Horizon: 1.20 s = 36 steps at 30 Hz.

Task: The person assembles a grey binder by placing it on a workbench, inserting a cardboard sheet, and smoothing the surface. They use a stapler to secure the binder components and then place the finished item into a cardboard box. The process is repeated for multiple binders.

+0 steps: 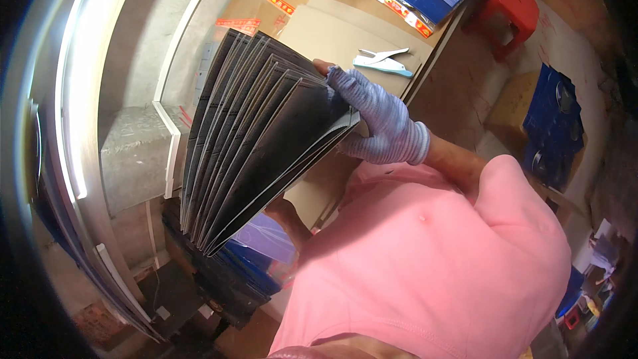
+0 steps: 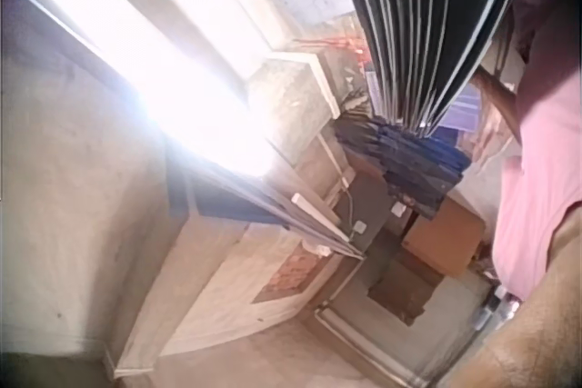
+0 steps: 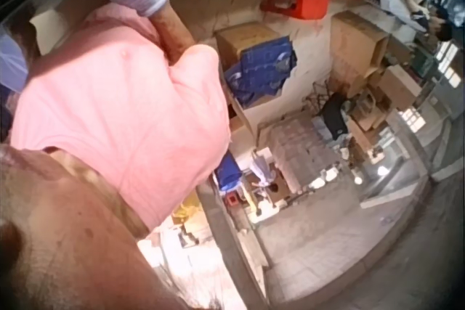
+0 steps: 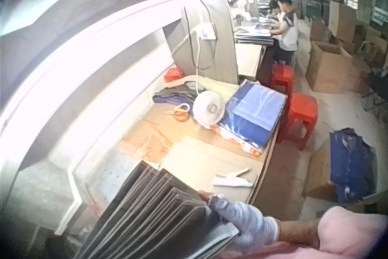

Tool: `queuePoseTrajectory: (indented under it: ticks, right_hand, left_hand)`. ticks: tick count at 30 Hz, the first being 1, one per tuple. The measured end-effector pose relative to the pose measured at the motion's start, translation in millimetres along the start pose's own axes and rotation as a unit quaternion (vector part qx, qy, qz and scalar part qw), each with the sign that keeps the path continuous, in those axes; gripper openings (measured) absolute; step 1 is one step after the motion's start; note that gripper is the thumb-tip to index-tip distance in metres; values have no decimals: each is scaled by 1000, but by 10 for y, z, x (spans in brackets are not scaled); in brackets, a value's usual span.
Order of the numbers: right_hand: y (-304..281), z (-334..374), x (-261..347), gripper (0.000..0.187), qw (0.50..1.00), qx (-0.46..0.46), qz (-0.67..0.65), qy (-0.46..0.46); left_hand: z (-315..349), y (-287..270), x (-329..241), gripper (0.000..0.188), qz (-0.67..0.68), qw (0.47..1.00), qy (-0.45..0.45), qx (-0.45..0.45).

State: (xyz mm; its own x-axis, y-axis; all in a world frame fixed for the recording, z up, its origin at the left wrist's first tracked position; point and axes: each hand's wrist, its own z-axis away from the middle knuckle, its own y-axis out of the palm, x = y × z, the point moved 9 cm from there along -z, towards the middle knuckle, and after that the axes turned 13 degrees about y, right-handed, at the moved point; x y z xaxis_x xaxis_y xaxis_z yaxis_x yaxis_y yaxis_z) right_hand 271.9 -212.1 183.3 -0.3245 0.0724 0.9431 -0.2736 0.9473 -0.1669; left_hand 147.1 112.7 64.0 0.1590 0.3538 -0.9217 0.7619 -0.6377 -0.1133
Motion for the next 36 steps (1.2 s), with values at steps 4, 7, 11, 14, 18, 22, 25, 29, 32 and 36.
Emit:
queuePoseTrajectory:
  ticks: [4, 7, 11, 14, 18, 22, 25, 29, 32, 36]
  right_hand:
    - [1, -72, 81, 90, 1000, 21, 17, -16]
    - [-34, -77, 86, 87, 1000, 0, 11, -23]
    - [-49, -43, 170, 79, 999, -24, 22, -14]
    - [-147, -57, 270, 66, 992, -59, 88, -73]
    - [-109, -103, 147, 58, 1000, -12, 11, -19]
    - [-32, -238, 78, 76, 996, 45, -51, 55]
    - [-34, -308, 123, 82, 998, 54, 36, 12]
    - [-63, -269, 106, 72, 999, 22, -24, 25]
    - [-128, -239, 184, 63, 999, -24, 12, -33]
    - [-154, -244, 235, 57, 995, -24, 33, -89]
  left_hand:
    - [-6, -21, 51, 64, -3, 1000, 0, 0]
    - [-34, 26, 89, 64, 1, 1000, -2, 7]
    - [-11, -19, 101, 62, 0, 1000, -5, 4]
    - [-3, -7, 102, 62, -3, 1000, -6, 6]
    - [2, -40, 95, 60, -3, 1000, -5, 1]
    - [5, -44, 127, 59, -2, 1000, -7, 0]
    - [-2, -55, 130, 58, -2, 1000, -7, -4]
    - [8, -59, 148, 57, -3, 1000, -10, -4]
    - [15, -68, 142, 56, -5, 1000, -11, -6]
    - [11, -81, 141, 55, -10, 1000, -14, -8]
